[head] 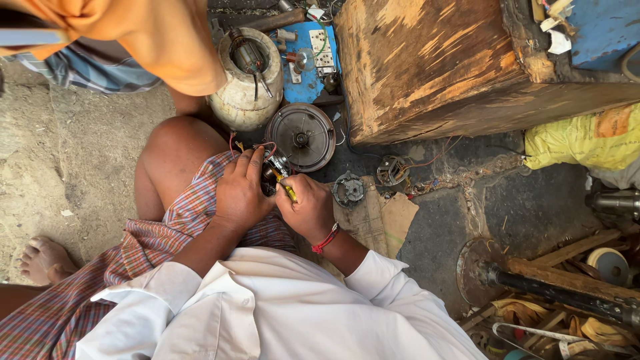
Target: The person sits on the ground holding an electric motor on their lap and uses a screwdriver to work on its wiring and internal parts, then fits the motor's end housing back onto the body and presses it into place by hand.
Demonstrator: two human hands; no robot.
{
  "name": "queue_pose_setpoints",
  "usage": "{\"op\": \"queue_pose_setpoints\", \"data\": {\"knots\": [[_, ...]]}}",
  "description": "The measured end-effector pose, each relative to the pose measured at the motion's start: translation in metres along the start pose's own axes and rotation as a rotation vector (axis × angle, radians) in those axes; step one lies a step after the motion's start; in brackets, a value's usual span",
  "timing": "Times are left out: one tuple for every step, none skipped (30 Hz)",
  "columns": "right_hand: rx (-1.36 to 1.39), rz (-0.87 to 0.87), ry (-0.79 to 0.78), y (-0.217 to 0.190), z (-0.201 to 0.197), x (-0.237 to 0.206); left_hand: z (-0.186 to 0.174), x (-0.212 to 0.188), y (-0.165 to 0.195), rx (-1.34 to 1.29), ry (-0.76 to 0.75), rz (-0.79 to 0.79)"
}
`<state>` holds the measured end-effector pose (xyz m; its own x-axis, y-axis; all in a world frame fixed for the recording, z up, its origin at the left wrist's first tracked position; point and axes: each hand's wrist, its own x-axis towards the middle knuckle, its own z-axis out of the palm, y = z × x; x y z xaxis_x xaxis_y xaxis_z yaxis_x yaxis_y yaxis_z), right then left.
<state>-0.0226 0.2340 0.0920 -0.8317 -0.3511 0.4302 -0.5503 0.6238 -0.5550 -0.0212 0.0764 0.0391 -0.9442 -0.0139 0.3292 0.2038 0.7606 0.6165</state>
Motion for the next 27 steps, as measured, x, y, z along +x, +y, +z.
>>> {"op": "queue_pose_setpoints", "data": {"knots": [[0.014, 0.007, 0.001, 0.001, 0.001, 0.000, 0.001, -0.001, 0.000, 0.000, -0.002, -0.003], [0.028, 0.015, 0.000, 0.002, 0.001, -0.002, 0.002, -0.002, 0.000, 0.000, -0.006, -0.008], [0.036, 0.023, 0.001, 0.003, 0.002, -0.002, 0.002, -0.002, 0.000, 0.000, -0.001, -0.006], [0.045, 0.030, 0.002, 0.004, 0.002, -0.003, 0.003, -0.002, 0.000, 0.002, 0.005, -0.005], [0.053, 0.038, 0.002, 0.005, 0.003, -0.004, 0.003, -0.003, 0.000, 0.002, 0.009, -0.003], [0.055, 0.036, 0.001, 0.006, 0.003, -0.005, 0.004, -0.004, -0.001, 0.004, 0.005, -0.002], [0.057, 0.036, 0.001, 0.007, 0.003, -0.005, 0.005, -0.004, -0.001, 0.005, 0.000, -0.001], [0.059, 0.032, 0.001, 0.008, 0.003, -0.006, 0.006, -0.004, -0.002, 0.007, -0.002, 0.002], [0.054, 0.030, 0.003, 0.009, 0.003, -0.006, 0.007, -0.003, -0.002, 0.019, 0.009, 0.020], [0.050, 0.031, 0.003, 0.010, 0.003, -0.007, 0.008, -0.004, -0.003, 0.030, 0.017, 0.036], [0.044, 0.034, 0.002, 0.010, 0.003, -0.008, 0.009, -0.005, -0.003, 0.040, 0.023, 0.053], [0.044, 0.031, 0.013, 0.011, 0.003, -0.009, 0.011, -0.004, -0.003, 0.039, 0.022, 0.054], [0.044, 0.030, 0.023, 0.011, 0.003, -0.010, 0.012, -0.004, -0.003, 0.037, 0.019, 0.055], [0.045, 0.035, 0.030, 0.011, 0.003, -0.012, 0.012, -0.006, -0.003, 0.033, 0.011, 0.053], [0.050, 0.044, 0.026, 0.011, 0.003, -0.014, 0.012, -0.007, -0.003, 0.038, 0.006, 0.054], [0.055, 0.048, 0.024, 0.011, 0.003, -0.014, 0.013, -0.007, -0.002, 0.044, 0.005, 0.056], [0.060, 0.049, 0.023, 0.012, 0.003, -0.014, 0.013, -0.006, -0.002, 0.051, 0.007, 0.059], [0.050, 0.048, 0.020, 0.012, 0.002, -0.014, 0.012, -0.005, -0.001, 0.052, 0.002, 0.059], [0.042, 0.048, 0.014, 0.011, 0.001, -0.014, 0.011, -0.006, -0.001, 0.054, -0.005, 0.056], [0.033, 0.048, 0.009, 0.011, 0.001, -0.014, 0.010, -0.006, 0.000, 0.055, -0.011, 0.053], [0.026, 0.030, 0.023, 0.010, -0.001, -0.014, 0.009, -0.005, 0.000, 0.053, -0.016, 0.044], [0.018, 0.013, 0.036, 0.009, -0.003, -0.015, 0.008, -0.004, 0.000, 0.050, -0.021, 0.034], [0.010, -0.003, 0.047, 0.008, -0.007, -0.016, 0.008, -0.005, 0.001, 0.045, -0.028, 0.022], [0.036, 0.013, 0.036, 0.007, -0.010, -0.017, 0.007, -0.006, 0.002, 0.046, -0.029, 0.018], [0.061, 0.028, 0.027, 0.007, -0.014, -0.018, 0.007, -0.005, 0.002, 0.047, -0.029, 0.016], [0.086, 0.040, 0.018, 0.008, -0.017, -0.016, 0.007, -0.005, 0.002, 0.049, -0.025, 0.013], [0.100, 0.050, 0.022, 0.008, -0.020, -0.015, 0.007, -0.004, 0.001, 0.052, -0.026, 0.013]]}}
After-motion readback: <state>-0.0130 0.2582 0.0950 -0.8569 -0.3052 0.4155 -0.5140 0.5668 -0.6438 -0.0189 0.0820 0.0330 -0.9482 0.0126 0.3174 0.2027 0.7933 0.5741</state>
